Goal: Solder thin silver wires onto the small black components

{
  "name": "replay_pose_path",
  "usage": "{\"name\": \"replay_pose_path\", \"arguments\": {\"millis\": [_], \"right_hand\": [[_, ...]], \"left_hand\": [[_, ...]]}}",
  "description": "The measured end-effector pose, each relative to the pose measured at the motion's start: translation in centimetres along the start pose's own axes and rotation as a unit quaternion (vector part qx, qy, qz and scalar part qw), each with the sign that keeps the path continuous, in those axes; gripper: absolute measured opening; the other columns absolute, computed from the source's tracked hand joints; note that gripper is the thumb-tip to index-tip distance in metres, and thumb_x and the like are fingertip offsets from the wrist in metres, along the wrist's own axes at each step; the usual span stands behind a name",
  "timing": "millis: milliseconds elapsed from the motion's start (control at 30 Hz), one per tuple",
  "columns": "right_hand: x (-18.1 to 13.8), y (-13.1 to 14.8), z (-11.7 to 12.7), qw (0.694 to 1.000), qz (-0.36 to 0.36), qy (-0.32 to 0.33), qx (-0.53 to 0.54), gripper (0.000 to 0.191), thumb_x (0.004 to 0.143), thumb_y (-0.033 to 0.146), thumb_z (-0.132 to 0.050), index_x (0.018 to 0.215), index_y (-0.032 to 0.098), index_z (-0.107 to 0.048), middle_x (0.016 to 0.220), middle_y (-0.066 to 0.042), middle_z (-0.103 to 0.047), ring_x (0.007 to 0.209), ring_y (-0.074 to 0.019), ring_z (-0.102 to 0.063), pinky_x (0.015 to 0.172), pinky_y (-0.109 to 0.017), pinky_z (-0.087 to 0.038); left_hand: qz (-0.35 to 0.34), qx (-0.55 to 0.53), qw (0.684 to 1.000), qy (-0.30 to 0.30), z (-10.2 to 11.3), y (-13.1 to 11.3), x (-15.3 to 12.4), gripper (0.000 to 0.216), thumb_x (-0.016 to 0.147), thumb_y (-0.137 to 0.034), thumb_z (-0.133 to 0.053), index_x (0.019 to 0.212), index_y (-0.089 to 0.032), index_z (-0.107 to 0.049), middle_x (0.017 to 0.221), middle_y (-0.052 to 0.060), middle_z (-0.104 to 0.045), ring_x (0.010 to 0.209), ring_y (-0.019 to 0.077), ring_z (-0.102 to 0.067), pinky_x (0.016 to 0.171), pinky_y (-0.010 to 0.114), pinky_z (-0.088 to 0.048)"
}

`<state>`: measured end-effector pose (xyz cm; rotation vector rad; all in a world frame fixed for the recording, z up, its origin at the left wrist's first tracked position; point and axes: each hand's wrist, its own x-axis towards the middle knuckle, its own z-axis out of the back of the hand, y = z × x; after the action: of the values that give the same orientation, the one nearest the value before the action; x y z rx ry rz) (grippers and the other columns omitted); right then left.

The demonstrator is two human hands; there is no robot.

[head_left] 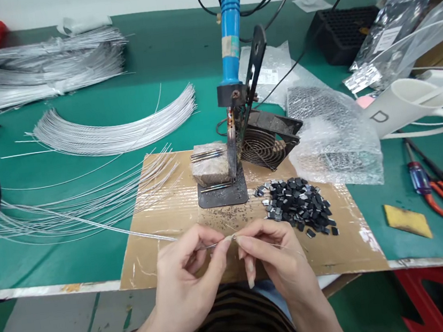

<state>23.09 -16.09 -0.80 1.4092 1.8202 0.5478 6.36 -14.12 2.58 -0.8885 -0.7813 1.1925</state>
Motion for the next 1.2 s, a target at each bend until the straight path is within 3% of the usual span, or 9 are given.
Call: {"name": "replay_pose_path", "arguments": {"millis": [267,533,867,1033,1200], "right_hand": [[0.0,-0.3,-0.7,0.999,0.006,-0.032,0.034,0.017,0.082,0.034,-0.088,0.081,0.017,-0.085,0.063,0.000,-0.073,0.039,-0.0081,-0.061,0.041,-0.017,-0.056],[0.1,-1.0,-1.4,0.996,0.028,-0.048,0.068,0.013,0.081,0.031,-0.088,0.080,0.018,-0.085,0.063,0.001,-0.074,0.039,-0.0069,-0.062,0.039,-0.014,-0.054],[-0.2,-1.6,-2.6,0.991,0.046,-0.086,0.094,0.013,0.078,0.032,-0.090,0.077,0.020,-0.085,0.063,0.001,-0.073,0.042,-0.0065,-0.060,0.043,-0.016,-0.055],[-0.4,-1.0,-0.8,0.990,0.089,-0.101,0.048,0.023,0.087,0.041,-0.082,0.090,0.019,-0.087,0.070,-0.004,-0.077,0.049,-0.0110,-0.066,0.049,-0.021,-0.059],[-0.9,0.3,2.8,0.964,0.183,-0.194,-0.002,0.026,0.091,0.040,-0.076,0.096,0.017,-0.087,0.076,-0.008,-0.078,0.056,-0.0149,-0.069,0.051,-0.025,-0.060]], "left_hand": [[-0.002,-0.004,0.999,-0.041,-0.8,0.5,-0.4,0.012,0.095,-0.024,-0.068,0.084,-0.020,-0.069,0.065,0.000,-0.068,0.052,0.0106,-0.058,0.047,0.018,-0.047],[-0.009,-0.003,0.998,-0.070,-1.5,1.1,-0.8,0.009,0.094,-0.023,-0.070,0.086,-0.021,-0.069,0.060,-0.004,-0.063,0.047,0.0081,-0.053,0.044,0.016,-0.043],[-0.015,-0.006,0.994,-0.107,-2.3,1.0,-0.9,0.007,0.095,-0.022,-0.070,0.088,-0.021,-0.068,0.065,-0.002,-0.071,0.051,0.0112,-0.065,0.045,0.018,-0.047],[-0.149,0.110,0.971,-0.154,-1.3,1.4,-0.4,0.013,0.090,-0.010,-0.072,0.094,-0.022,-0.069,0.065,-0.004,-0.067,0.048,0.0105,-0.056,0.046,0.024,-0.041],[-0.281,0.239,0.903,-0.221,0.6,2.2,0.7,0.032,0.078,0.000,-0.079,0.100,-0.023,-0.073,0.068,-0.004,-0.075,0.050,0.0114,-0.060,0.063,0.030,-0.045]]}}
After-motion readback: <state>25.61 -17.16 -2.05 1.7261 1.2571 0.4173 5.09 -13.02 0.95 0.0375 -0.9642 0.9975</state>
